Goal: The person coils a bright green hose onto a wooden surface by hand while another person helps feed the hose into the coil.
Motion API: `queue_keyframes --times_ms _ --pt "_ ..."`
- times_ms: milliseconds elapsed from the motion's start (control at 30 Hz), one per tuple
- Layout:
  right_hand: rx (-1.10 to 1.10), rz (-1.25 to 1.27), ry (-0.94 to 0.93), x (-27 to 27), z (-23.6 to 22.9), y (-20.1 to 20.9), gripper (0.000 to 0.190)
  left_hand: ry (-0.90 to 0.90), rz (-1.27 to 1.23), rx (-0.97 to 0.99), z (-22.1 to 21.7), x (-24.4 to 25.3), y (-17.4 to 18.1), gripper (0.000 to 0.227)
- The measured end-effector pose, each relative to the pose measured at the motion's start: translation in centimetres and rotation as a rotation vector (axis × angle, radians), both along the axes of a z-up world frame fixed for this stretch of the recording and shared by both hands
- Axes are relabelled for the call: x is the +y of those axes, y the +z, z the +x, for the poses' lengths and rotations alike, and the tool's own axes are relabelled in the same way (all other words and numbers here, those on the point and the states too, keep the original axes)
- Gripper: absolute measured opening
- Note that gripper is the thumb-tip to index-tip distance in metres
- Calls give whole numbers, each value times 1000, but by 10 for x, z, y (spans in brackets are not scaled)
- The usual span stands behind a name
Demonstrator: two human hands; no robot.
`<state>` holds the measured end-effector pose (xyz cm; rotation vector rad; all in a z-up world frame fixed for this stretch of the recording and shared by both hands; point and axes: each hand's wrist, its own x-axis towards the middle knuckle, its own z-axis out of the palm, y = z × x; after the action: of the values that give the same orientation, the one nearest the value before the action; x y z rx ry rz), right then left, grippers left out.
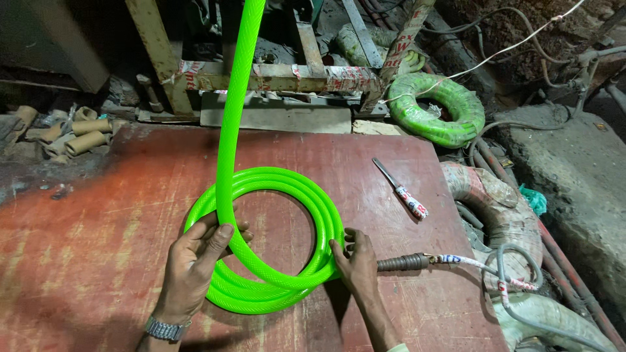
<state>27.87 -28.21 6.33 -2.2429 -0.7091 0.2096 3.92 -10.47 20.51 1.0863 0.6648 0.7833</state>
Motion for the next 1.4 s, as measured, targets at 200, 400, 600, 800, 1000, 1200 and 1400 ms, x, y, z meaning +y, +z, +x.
queue_keyframes --times_ms 200,400,600,800,1000,1200,1400 --pt "36 -149 -11 -2 -10 3 58 -56 -87 109 -9 1 -2 41" --pt "218 -130 -108 0 -13 12 61 -108 -182 82 -19 3 -17 37" --pt "343 -52 -161 -2 -3 18 62 -214 -136 65 -21 4 -35 50" --pt "291 64 -214 5 -5 58 56 -252 -147 148 -20 4 -28 48" --pt "78 241 -89 6 3 49 51 -283 -91 207 -20 9 -36 43" --pt "257 36 -144 -4 2 37 58 -324 -93 276 -21 12 -44 35" --pt "267 -118 -100 -7 -5 17 54 -241 -262 252 -24 14 -34 40"
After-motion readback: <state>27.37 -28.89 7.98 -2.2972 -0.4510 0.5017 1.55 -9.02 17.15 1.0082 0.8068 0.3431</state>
